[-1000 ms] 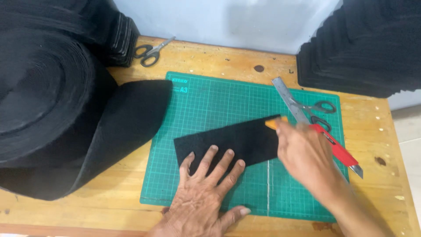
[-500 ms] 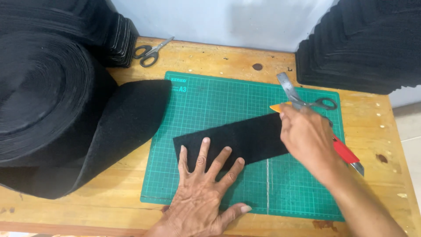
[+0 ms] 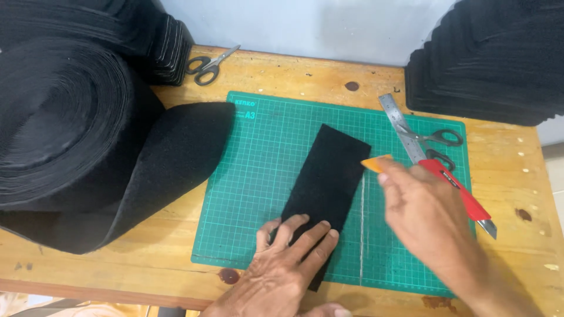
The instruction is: Measuring and cutting a strip of black material using a ruler and scissors on a cutting mat.
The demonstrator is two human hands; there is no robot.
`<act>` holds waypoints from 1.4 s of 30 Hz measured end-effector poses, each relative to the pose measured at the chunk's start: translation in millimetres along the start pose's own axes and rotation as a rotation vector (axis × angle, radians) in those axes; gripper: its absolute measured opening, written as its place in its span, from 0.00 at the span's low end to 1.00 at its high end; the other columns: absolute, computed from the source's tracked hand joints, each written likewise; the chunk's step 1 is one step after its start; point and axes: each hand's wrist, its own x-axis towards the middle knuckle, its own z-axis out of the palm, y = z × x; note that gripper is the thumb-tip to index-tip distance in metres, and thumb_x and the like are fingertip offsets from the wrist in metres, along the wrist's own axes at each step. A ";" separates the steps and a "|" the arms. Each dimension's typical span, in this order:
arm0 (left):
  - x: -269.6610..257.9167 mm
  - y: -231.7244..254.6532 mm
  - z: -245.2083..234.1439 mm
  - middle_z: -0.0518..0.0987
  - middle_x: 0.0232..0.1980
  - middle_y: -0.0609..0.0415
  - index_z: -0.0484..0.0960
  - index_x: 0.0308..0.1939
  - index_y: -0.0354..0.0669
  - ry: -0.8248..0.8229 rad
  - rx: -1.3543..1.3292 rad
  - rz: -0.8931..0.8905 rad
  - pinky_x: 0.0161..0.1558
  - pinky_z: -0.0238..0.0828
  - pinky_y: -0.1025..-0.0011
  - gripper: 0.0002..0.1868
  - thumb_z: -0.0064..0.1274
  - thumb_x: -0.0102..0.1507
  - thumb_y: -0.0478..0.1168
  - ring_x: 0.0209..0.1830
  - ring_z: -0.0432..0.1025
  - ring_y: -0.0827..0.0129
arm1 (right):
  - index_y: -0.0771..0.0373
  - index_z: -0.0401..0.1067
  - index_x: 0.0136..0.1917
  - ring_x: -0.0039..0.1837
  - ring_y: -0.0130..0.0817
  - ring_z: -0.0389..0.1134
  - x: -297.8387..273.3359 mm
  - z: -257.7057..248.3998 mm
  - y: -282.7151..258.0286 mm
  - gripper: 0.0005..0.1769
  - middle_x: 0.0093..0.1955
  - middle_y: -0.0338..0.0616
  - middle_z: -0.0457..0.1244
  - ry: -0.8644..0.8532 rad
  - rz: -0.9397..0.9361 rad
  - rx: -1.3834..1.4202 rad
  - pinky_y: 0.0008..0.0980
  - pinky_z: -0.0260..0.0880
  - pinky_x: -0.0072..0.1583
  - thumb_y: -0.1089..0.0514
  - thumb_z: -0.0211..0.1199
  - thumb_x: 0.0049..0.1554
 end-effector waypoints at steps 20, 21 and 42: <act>-19.6 -39.6 42.4 0.58 0.83 0.51 0.58 0.79 0.44 0.046 0.302 0.122 0.68 0.48 0.52 0.30 0.30 0.73 0.45 0.81 0.52 0.49 | 0.59 0.70 0.65 0.34 0.66 0.71 76.5 18.3 -60.9 0.18 0.37 0.59 0.65 -0.240 0.058 -0.176 0.59 0.73 0.33 0.57 0.44 0.67; -19.4 -39.0 41.9 0.60 0.82 0.50 0.59 0.79 0.43 0.045 0.281 0.133 0.67 0.50 0.50 0.28 0.30 0.74 0.43 0.80 0.54 0.47 | 0.55 0.69 0.69 0.37 0.66 0.73 70.6 24.0 -64.5 0.22 0.40 0.59 0.66 -0.303 0.058 -0.205 0.59 0.75 0.35 0.57 0.49 0.63; -10.5 -23.0 23.2 0.65 0.77 0.38 0.68 0.72 0.34 0.086 0.125 0.077 0.59 0.52 0.50 0.45 0.37 0.68 0.69 0.76 0.59 0.45 | 0.53 0.70 0.60 0.37 0.69 0.69 84.6 46.1 -3.4 0.15 0.37 0.61 0.66 -0.062 0.116 -0.257 0.63 0.70 0.37 0.54 0.49 0.64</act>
